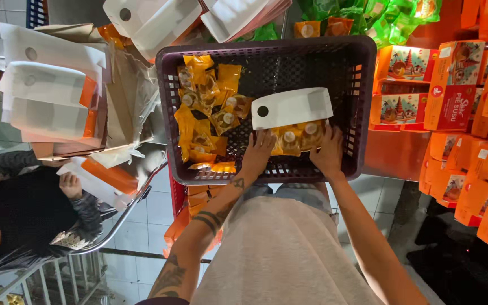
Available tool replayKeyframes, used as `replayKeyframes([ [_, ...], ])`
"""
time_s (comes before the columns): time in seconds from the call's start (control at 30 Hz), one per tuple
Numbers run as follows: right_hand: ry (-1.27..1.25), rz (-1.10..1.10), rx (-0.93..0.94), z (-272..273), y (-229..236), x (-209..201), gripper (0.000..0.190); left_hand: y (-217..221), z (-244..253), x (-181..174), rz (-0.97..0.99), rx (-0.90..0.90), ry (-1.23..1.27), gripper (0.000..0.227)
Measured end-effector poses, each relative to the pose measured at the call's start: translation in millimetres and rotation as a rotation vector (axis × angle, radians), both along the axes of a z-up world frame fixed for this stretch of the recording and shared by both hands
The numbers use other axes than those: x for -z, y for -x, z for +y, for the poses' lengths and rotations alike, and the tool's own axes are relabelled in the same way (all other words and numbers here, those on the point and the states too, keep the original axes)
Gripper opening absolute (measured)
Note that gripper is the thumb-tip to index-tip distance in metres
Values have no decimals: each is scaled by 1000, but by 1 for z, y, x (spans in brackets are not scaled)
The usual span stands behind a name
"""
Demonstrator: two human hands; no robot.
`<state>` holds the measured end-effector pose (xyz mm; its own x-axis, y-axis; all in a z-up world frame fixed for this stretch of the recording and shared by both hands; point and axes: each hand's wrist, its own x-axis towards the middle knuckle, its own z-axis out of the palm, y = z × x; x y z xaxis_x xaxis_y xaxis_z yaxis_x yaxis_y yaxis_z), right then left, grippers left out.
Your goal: The person repeatedly picks up small yellow snack packets from a purple basket and places them into white styrofoam containers. They then close the containers and place them into a red basket. The process is repeated multiple times.
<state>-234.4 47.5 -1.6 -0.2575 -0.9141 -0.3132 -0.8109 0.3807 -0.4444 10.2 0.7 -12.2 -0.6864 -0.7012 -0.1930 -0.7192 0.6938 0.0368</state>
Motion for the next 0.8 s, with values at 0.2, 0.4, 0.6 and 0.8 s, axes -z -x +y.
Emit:
replayKeyframes([
  [0.2,188,72,-318,3,-12,3,83,-1,10,-8,129,71,-39,101],
  [0.4,54,141,-270,8,-18,10,84,-2,3,0,-112,102,-249,89],
  [0.6,-17,14,-452,-7,-28,9,85,-3,-1,-9,-41,66,-330,68],
  [0.8,212,293,-441,-13,-32,18,63,-11,1,-4,-102,103,-298,91],
])
